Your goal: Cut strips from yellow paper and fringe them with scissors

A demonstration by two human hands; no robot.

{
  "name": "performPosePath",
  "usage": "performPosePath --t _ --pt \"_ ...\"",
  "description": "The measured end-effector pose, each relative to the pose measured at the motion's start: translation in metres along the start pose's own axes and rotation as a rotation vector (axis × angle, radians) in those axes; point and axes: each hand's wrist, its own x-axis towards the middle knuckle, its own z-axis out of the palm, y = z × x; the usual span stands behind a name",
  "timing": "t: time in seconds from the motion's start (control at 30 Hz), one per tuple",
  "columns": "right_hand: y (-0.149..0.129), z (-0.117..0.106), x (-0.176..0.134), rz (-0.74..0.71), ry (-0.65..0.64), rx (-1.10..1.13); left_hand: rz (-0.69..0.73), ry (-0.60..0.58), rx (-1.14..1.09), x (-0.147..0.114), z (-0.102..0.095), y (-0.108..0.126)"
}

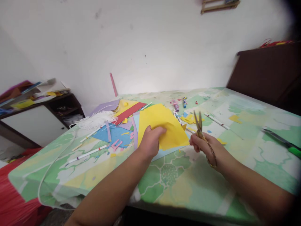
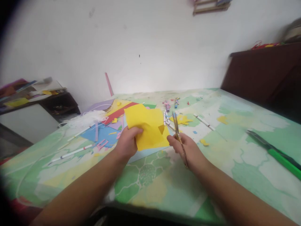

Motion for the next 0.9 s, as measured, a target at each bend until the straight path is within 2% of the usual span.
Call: performPosePath --t 0.07,0.1,0.17,0.23,0.37,0.53,0.63,0.73,0.77,0.9 --pt "-0.001 0.000 0.003 -0.032 0.109 0.054 -0.053 -0.018 0.010 -0.001 0.001 -0.002" --pt "0.000 0.001 0.004 -0.064 0.120 0.127 -0.081 -0.041 0.025 -0.001 0.000 -0.005" --pt "0.003 0.004 0.006 -0.125 0.063 0.269 -0.131 -0.098 0.068 -0.002 0.000 -0.010" --pt "0.006 0.008 0.007 -0.154 -0.013 0.318 -0.170 -0.131 0.105 -0.003 0.001 -0.014" --pt "0.010 0.012 0.006 -0.160 -0.043 0.306 -0.206 -0.131 0.130 -0.006 0.003 -0.013" --pt "0.008 0.008 0.008 -0.096 0.041 0.319 -0.209 -0.054 0.132 -0.004 0.002 -0.007" --pt "0.005 -0.005 0.014 -0.072 0.126 0.095 -0.188 -0.122 0.112 -0.001 -0.002 -0.007" --pt "0.000 -0.032 0.024 -0.025 0.249 -0.496 -0.182 -0.214 0.140 0.002 -0.006 -0.010" --pt "-0.001 -0.044 0.028 0.002 0.349 -0.736 -0.189 -0.225 0.176 0.003 -0.007 -0.011" --pt "-0.001 -0.086 0.039 0.099 0.647 -0.929 -0.243 -0.211 0.409 0.002 -0.006 -0.012"
